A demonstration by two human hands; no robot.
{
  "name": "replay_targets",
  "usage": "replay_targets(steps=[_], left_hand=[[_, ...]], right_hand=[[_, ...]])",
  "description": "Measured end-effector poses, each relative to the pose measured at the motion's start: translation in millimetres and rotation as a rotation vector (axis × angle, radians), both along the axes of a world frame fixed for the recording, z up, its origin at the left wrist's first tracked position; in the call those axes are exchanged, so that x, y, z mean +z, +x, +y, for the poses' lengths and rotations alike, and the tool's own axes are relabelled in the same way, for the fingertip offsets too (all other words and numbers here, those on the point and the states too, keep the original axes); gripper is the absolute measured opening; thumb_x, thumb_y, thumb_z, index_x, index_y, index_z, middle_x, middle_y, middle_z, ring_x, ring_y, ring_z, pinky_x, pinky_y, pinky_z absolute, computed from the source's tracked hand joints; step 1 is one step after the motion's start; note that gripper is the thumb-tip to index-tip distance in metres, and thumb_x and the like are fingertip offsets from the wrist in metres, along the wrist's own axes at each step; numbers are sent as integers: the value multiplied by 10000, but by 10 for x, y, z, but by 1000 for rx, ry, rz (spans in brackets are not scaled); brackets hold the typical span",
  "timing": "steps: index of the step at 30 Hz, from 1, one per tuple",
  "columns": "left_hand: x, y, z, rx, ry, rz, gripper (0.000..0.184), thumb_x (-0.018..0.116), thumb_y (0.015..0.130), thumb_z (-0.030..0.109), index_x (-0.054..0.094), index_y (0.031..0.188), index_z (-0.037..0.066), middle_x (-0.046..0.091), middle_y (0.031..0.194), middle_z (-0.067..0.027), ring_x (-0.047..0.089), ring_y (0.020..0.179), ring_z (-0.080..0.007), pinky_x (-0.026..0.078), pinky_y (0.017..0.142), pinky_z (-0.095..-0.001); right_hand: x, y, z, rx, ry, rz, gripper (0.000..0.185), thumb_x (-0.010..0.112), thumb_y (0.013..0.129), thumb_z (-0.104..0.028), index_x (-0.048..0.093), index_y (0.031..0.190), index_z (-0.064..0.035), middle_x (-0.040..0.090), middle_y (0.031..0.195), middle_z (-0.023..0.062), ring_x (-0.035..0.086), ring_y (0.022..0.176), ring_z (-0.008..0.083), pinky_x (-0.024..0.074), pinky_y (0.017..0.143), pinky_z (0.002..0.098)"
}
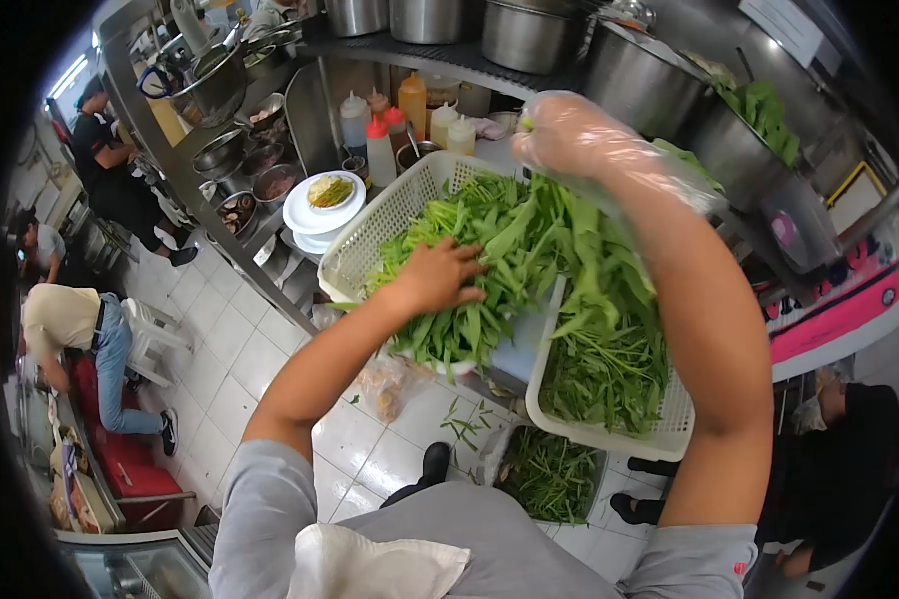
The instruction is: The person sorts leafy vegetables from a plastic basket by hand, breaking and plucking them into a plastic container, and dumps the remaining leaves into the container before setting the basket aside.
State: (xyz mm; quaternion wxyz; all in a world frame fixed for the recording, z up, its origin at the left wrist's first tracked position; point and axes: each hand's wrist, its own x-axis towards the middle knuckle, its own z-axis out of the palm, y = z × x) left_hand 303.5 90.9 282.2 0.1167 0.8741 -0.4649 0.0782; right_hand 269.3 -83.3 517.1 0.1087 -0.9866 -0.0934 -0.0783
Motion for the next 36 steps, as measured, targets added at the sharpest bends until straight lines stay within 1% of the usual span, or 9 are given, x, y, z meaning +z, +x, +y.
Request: replay_targets(steps=[12, 17, 19, 20, 22, 25, 28, 31, 36], left_hand=[[-625, -14, 163, -49, -235, -89, 449, 617, 790, 516, 645, 1140, 236, 531, 1294, -25, 469, 1117, -281, 410, 774, -471], [-680, -3, 137, -24, -169, 17, 437, 622, 794, 512, 637, 1134, 238, 540, 1242, -32, 439, 1164, -317, 389, 833, -507], [-659, 82, 102, -16, -66, 144, 442, 626, 795, 508, 624, 1137, 228, 535, 1215, -43, 418, 1188, -338, 376, 849, -537], [-696, 93, 101, -13, -123, 139, 447, 627, 794, 507, 619, 1140, 224, 531, 1220, -47, 411, 1197, -346, 372, 852, -544], [-739, 40, 111, -29, -183, 149, 465, 629, 793, 514, 611, 1157, 226, 526, 1233, -64, 400, 1214, -364, 364, 861, -556], [-740, 40, 92, -38, -138, 136, 476, 625, 797, 523, 605, 1179, 239, 526, 1249, -64, 412, 1208, -371, 361, 871, -549], [-745, 26, 107, -45, -165, 104, 484, 623, 800, 531, 603, 1191, 247, 530, 1254, -58, 442, 1192, -379, 357, 883, -545], [-712, -3, 118, -38, -166, 88, 477, 621, 805, 528, 607, 1187, 242, 530, 1263, -52, 465, 1184, -385, 351, 897, -544], [-707, -14, 111, -35, -172, 89, 469, 618, 813, 517, 608, 1185, 233, 523, 1278, -49, 471, 1182, -392, 336, 916, -551]], right_hand=[[-1374, 1881, 485, -89, -318, 325, 385, 623, 807, -360, 665, 1002, -30, 637, 1062, 205, 619, 989, 338, 491, 842, 426], [-2918, 2166, 421, 81, -114, 419, 504, 606, 810, -481, 666, 1043, -37, 640, 1068, 214, 617, 1002, 322, 473, 886, 422], [-3133, 2059, 530, -86, 307, 90, 551, 578, 815, -545, 671, 1068, -64, 644, 1084, 186, 609, 1015, 320, 452, 914, 414], [-3035, 2001, 486, -89, 623, 318, 623, 526, 826, -607, 654, 1128, -78, 630, 1135, 179, 580, 1082, 331, 417, 955, 411], [-3486, 2199, 316, -116, 675, 323, 631, 521, 834, -602, 626, 1174, -82, 604, 1184, 186, 549, 1134, 328, 389, 984, 416], [-3316, 2331, 214, -59, 492, 185, 640, 487, 886, -558, 574, 1227, -24, 596, 1224, 144, 533, 1158, 269, 377, 992, 362], [-3175, 2520, 101, 447, 964, 122, 709, 448, 887, -598, 530, 1260, 0, 565, 1256, 178, 524, 1162, 315, 356, 1015, 370], [-2159, 2148, 184, -3, 177, 270, 706, 503, 812, -640, 611, 1185, -51, 596, 1184, 228, 557, 1129, 356, 398, 980, 434], [-1527, 1757, 129, 8, -110, 135, 618, 524, 829, -582, 624, 1158, -68, 623, 1118, 206, 601, 1048, 341, 453, 913, 429]])
